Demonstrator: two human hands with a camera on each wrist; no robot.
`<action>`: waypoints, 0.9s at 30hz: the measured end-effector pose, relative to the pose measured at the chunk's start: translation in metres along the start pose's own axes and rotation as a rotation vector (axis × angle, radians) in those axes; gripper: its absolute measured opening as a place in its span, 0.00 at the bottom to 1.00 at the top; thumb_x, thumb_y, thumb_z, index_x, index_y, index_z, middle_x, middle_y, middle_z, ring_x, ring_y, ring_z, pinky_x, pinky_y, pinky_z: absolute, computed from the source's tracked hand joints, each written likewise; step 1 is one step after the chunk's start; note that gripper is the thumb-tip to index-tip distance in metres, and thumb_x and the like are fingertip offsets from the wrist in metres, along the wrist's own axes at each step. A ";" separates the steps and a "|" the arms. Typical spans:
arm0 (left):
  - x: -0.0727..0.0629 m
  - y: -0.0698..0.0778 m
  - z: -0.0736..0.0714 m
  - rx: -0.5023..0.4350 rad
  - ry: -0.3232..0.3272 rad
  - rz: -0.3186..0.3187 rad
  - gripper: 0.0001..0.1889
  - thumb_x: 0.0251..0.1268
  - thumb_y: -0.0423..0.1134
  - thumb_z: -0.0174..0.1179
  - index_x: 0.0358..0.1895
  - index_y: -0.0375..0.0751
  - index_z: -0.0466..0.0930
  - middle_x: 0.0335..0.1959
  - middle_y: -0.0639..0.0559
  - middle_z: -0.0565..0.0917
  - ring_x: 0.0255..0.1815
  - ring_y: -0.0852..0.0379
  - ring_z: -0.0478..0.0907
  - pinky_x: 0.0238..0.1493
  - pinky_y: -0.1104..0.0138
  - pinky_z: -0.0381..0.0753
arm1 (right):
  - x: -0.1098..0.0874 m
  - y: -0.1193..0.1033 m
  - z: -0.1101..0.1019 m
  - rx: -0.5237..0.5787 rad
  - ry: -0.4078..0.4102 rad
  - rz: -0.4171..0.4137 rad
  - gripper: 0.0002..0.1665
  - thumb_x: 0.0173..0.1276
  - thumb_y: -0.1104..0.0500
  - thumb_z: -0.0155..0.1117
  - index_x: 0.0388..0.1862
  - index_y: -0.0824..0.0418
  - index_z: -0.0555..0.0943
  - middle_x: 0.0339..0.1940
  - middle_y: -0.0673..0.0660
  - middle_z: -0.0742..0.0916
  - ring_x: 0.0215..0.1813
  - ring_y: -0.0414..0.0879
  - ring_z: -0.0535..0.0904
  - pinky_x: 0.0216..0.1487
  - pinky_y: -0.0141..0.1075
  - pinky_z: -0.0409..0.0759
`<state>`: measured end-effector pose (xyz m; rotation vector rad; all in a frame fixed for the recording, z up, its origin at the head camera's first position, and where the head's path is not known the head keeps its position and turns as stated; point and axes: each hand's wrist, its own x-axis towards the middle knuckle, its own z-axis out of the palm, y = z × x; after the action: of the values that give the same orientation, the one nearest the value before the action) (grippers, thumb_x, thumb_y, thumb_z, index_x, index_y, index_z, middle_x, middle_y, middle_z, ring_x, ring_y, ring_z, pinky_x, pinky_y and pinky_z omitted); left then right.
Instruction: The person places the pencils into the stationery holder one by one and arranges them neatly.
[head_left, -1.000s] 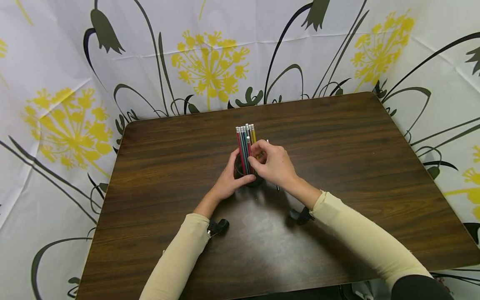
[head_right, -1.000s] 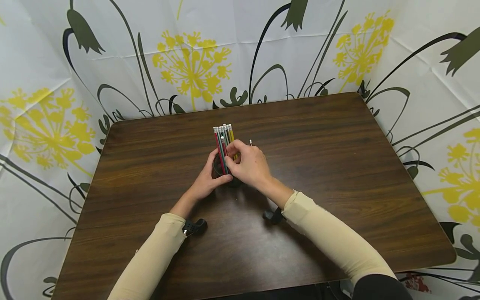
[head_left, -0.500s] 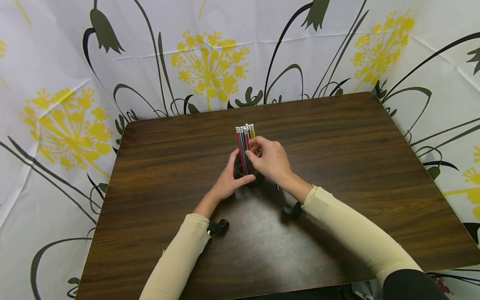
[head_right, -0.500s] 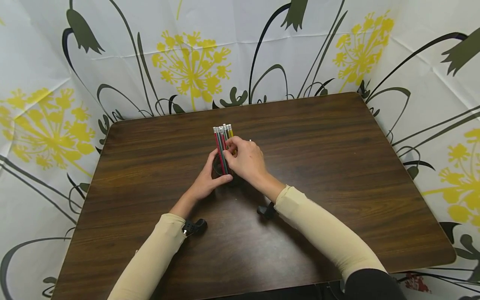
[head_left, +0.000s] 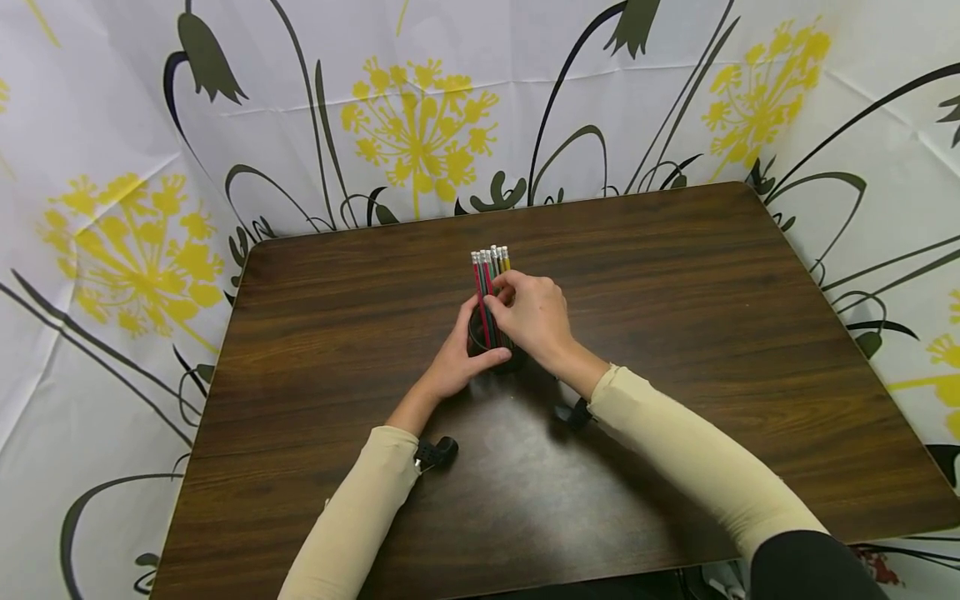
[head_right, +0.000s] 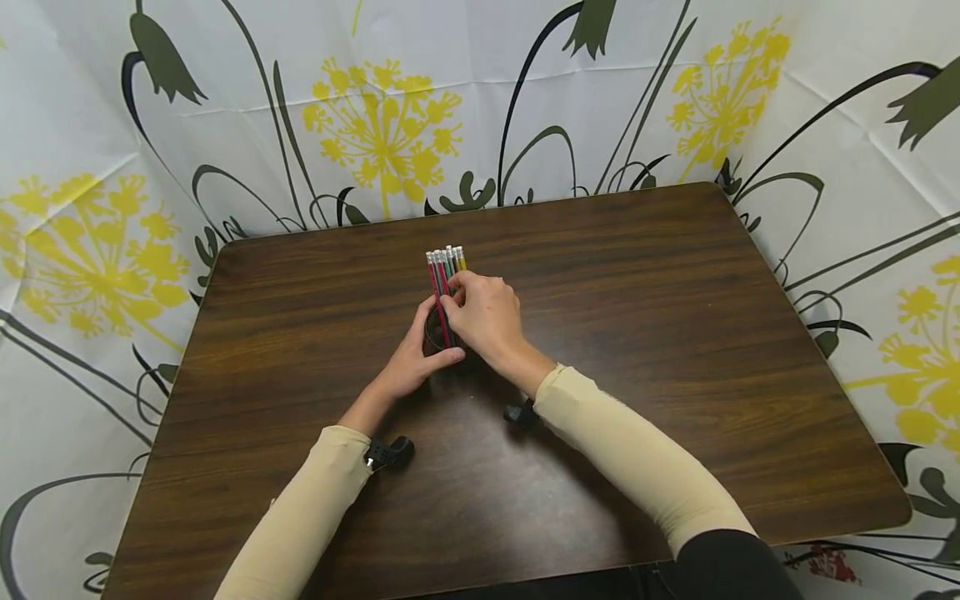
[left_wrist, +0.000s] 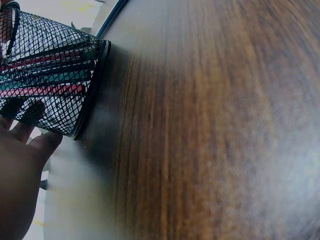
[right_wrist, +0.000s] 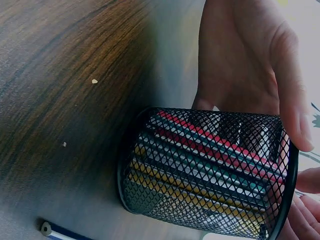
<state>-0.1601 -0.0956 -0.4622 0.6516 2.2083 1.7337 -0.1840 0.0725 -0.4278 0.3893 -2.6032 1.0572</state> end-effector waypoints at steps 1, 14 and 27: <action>0.000 0.000 0.000 0.000 0.000 -0.001 0.46 0.65 0.32 0.63 0.78 0.44 0.41 0.75 0.45 0.59 0.73 0.48 0.57 0.71 0.47 0.52 | 0.001 0.000 0.001 -0.005 0.001 -0.001 0.12 0.64 0.55 0.71 0.43 0.59 0.86 0.26 0.48 0.87 0.22 0.39 0.77 0.25 0.36 0.75; 0.001 0.000 0.000 0.004 0.010 -0.010 0.46 0.64 0.34 0.64 0.78 0.45 0.42 0.75 0.42 0.57 0.73 0.43 0.56 0.70 0.42 0.51 | 0.004 0.005 -0.008 0.094 0.052 -0.012 0.08 0.66 0.56 0.69 0.39 0.60 0.86 0.25 0.48 0.87 0.26 0.39 0.80 0.28 0.36 0.77; -0.001 0.005 0.002 0.039 0.036 -0.046 0.46 0.63 0.36 0.64 0.78 0.44 0.42 0.74 0.40 0.58 0.70 0.44 0.60 0.69 0.44 0.56 | 0.022 0.069 -0.015 0.035 -0.002 0.304 0.12 0.67 0.53 0.66 0.45 0.58 0.85 0.30 0.52 0.86 0.33 0.48 0.81 0.37 0.45 0.75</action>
<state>-0.1576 -0.0936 -0.4578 0.5774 2.2683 1.6971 -0.2260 0.1278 -0.4527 -0.0007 -2.7063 1.1967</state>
